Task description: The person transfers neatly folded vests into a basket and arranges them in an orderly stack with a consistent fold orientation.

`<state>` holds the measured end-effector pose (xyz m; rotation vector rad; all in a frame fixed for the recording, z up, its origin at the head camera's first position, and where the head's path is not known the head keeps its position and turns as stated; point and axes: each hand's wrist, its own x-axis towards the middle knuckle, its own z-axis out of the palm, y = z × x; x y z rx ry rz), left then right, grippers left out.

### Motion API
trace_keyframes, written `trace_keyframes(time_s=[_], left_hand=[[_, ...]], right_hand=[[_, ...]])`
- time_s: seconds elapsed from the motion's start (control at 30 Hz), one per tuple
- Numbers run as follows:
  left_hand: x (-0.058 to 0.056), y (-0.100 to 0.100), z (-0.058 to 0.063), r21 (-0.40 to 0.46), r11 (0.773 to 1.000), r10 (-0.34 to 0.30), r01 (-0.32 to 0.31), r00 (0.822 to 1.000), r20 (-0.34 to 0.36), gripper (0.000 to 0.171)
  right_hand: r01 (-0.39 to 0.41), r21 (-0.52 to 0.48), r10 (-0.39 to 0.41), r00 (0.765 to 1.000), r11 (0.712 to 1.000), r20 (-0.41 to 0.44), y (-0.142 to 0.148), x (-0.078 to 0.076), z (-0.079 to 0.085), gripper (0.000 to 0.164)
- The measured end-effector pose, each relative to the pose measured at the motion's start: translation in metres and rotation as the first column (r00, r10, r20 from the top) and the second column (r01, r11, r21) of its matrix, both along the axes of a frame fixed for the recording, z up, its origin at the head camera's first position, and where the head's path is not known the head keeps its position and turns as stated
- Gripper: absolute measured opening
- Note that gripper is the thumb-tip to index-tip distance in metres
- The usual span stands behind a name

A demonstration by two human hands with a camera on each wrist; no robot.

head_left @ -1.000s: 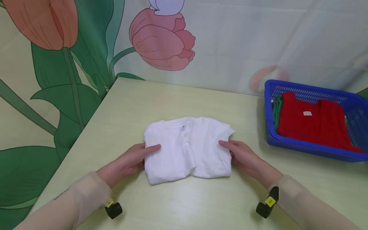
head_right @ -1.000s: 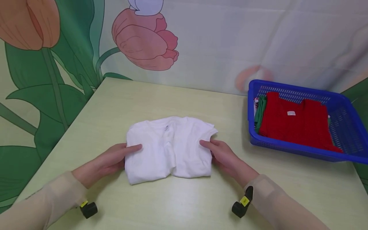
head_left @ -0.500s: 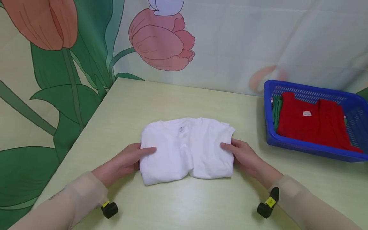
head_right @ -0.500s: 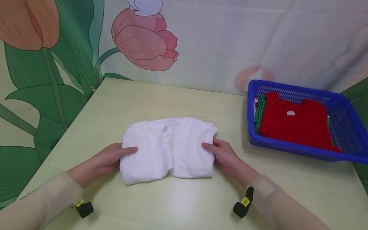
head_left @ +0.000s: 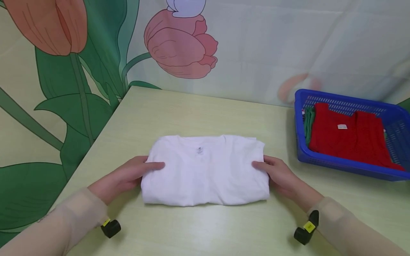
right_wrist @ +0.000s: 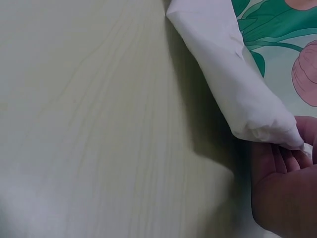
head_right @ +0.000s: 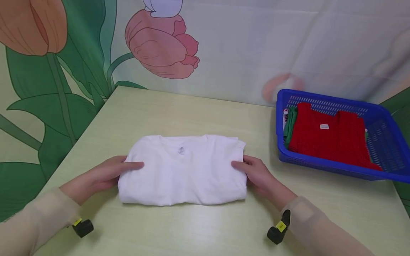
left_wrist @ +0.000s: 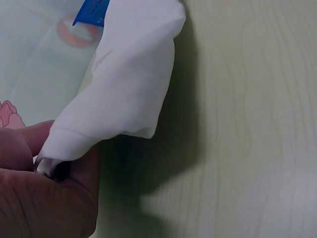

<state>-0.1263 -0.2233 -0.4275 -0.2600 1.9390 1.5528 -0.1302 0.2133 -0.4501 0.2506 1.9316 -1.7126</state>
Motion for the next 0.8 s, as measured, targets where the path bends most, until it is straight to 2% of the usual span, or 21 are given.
trace_keyframes(time_s=[0.23,0.5,0.63,0.8], left_hand=[[-0.002,-0.013,0.008,0.023,0.999,-0.037,0.037,0.999,-0.003,0.064],[-0.003,-0.021,0.022,0.061,0.994,-0.082,0.085,0.995,-0.047,0.056],[-0.005,-0.022,0.032,0.070,0.993,-0.092,0.096,0.994,-0.059,0.052],[-0.010,-0.022,0.052,0.078,0.991,-0.101,0.107,0.992,-0.079,0.049]], right_hand=[[-0.030,0.006,0.030,1.000,1.000,-0.009,0.009,0.006,0.003,0.062],[-0.074,-0.001,0.074,0.996,0.997,-0.046,0.012,0.013,0.018,0.062],[-0.089,-0.024,0.087,0.993,0.996,-0.083,0.012,0.013,0.028,0.061],[-0.084,-0.028,0.081,0.991,0.996,-0.105,0.013,0.013,0.047,0.061]])
